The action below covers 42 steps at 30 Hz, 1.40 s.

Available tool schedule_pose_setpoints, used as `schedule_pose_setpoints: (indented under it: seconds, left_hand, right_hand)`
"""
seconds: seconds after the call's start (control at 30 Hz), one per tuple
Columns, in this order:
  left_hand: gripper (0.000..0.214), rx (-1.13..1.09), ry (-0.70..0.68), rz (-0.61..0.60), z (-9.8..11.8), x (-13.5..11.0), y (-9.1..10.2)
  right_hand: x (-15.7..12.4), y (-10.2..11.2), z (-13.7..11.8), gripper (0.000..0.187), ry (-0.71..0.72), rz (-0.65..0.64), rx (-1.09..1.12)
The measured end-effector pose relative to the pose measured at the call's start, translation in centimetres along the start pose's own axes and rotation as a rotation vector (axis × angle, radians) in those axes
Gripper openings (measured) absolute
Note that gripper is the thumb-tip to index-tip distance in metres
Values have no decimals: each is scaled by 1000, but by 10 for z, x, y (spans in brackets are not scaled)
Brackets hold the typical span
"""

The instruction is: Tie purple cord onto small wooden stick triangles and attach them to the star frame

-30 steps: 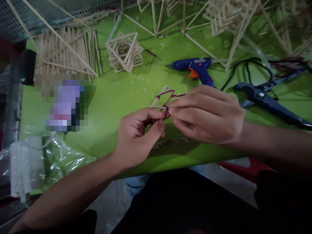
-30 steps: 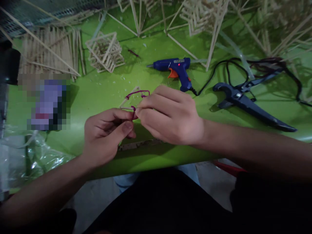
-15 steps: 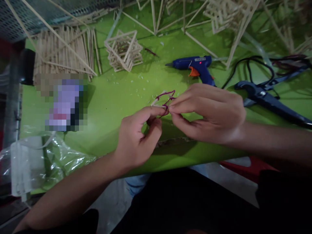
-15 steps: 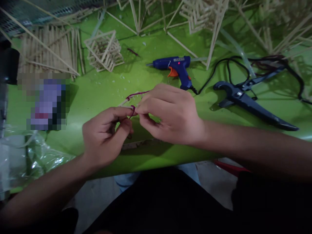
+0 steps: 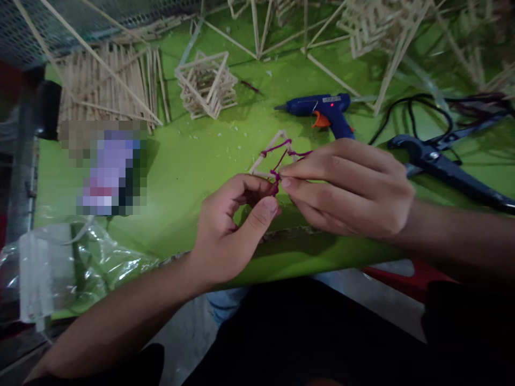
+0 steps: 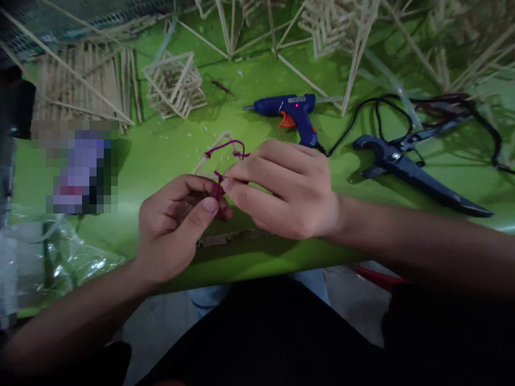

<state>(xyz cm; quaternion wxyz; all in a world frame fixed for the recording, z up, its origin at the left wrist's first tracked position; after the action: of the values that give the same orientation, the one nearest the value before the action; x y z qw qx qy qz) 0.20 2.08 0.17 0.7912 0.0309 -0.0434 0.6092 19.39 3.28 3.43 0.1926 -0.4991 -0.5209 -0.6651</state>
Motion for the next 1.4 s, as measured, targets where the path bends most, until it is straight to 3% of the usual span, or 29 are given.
schedule_pose_setpoints:
  seconds: [0.17, 0.27, 0.43, 0.73, 1.1, 1.3, 1.4]
  left_hand:
    - [30, -281, 156, -49, -6, 13, -7]
    - [31, -370, 232, -38, -12, 14, -8]
    - [22, -437, 300, -97, -16, 9, -9]
    - [42, -495, 504, -21, -13, 6, -13]
    - [36, -542, 510, -57, -14, 3, -13]
    - [34, -445, 443, -110, -15, 3, -11]
    - [34, -336, 406, -126, -11, 5, -9]
  right_hand:
    - [5, 7, -3, 5, 138, -124, -10]
    - [7, 12, -5, 9, 171, -163, -34]
    - [7, 14, -9, 3, 183, -200, -57]
    - [9, 13, -14, 3, 192, -235, -111]
    - [7, 9, -12, 11, 184, -220, -108]
    - [6, 8, -8, 19, 148, -198, -118]
    - [5, 9, -6, 13, 135, -195, -21]
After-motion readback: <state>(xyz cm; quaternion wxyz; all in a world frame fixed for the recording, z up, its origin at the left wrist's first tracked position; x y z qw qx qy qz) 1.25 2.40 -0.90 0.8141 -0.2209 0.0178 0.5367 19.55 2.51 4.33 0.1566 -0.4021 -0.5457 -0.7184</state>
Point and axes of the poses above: each hand's wrist, its own x-axis towards the middle knuckle, its own y-axis out of the back of the hand, z = x × y, the point moved 6 cm from there along x, towards the middle knuckle, and after that the axes turned 2 degrees about -y, right-handed, at the moved point
